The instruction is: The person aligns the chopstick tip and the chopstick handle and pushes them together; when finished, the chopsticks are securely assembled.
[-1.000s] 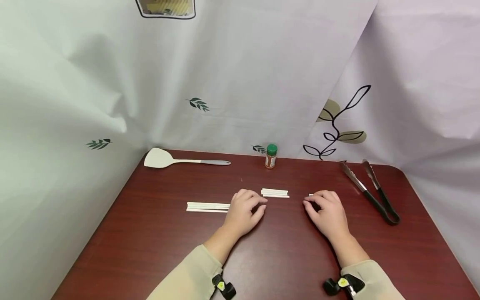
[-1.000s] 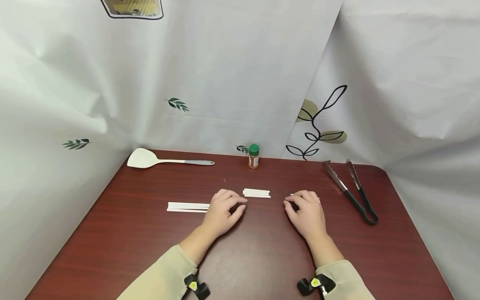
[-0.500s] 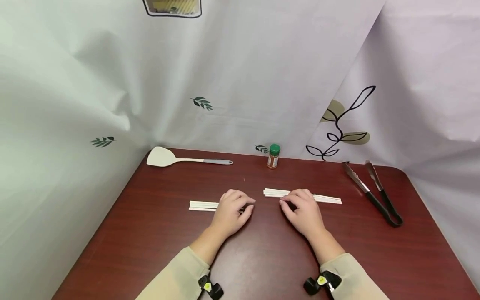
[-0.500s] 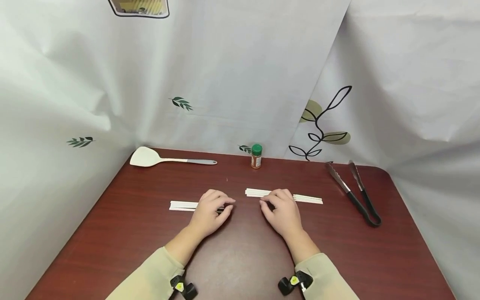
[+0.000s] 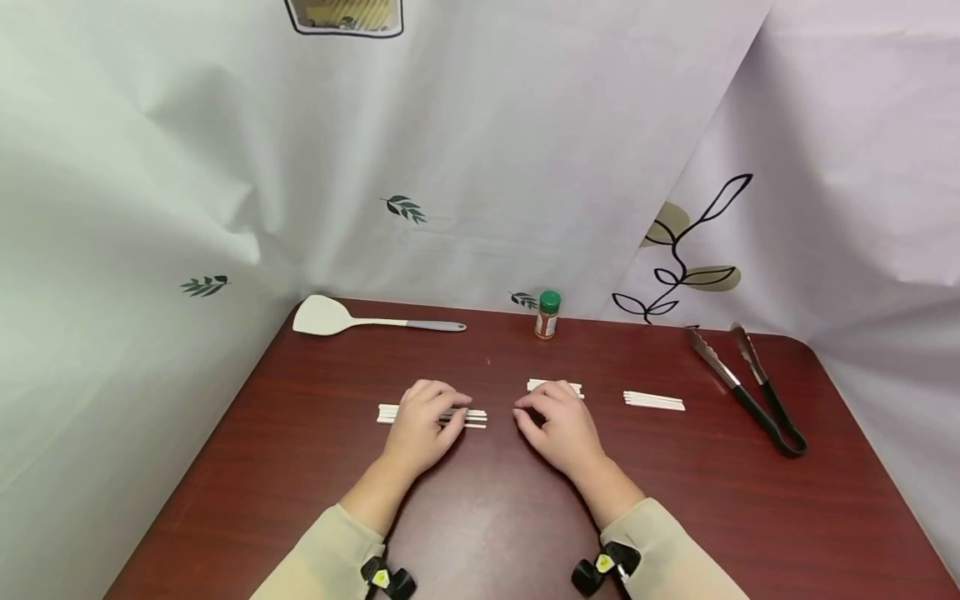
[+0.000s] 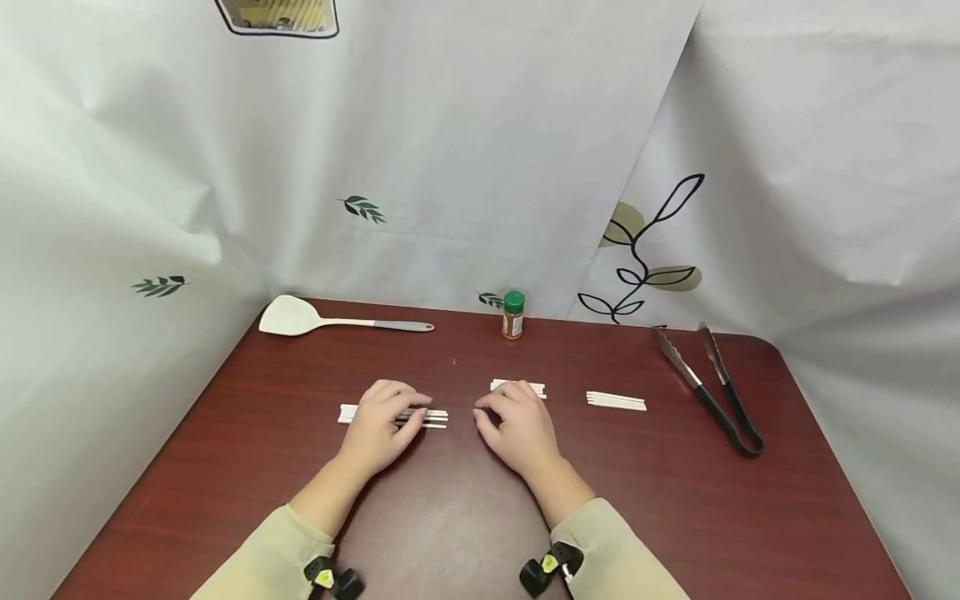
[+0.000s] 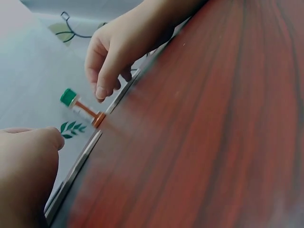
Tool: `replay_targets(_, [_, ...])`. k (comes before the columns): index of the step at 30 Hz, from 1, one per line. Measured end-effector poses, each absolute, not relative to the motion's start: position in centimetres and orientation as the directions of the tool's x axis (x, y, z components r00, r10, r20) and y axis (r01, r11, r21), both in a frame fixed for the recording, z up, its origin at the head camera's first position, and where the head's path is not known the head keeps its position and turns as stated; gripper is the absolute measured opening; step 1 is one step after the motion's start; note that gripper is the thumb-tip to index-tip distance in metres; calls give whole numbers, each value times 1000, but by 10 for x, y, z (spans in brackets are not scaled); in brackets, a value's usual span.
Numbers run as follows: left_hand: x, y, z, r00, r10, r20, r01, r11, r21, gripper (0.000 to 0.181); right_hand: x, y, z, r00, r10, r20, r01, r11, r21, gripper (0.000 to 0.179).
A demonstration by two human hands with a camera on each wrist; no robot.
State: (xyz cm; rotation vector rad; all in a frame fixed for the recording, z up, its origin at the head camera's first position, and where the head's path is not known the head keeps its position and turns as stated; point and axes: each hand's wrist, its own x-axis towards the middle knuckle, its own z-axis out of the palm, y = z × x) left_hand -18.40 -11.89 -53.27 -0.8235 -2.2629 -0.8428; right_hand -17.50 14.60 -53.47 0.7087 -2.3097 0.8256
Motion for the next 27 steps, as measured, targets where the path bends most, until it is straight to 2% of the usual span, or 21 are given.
replay_targets(7, [-190,-147,-531,-670,290,683,669,634,388,12,-176,123,-535,-724,-286,628,-609,692,-387,9])
replay_targets(14, [-189,-184,-535,-695,224,683,615,678,402,15,-177,96,-533,-714,-298,634,-615,699,-364,8])
replay_targets(18, [-186,-193,-536,-720,192,667,583,688,432,17,-176,82,-533,-738,-308,601,-592,722,-358,10])
replay_targets(27, [-188,-194,-536,-707,227,669,610,674,416,18,-174,71,-533,-781,-310,542,-549,754,-360,14])
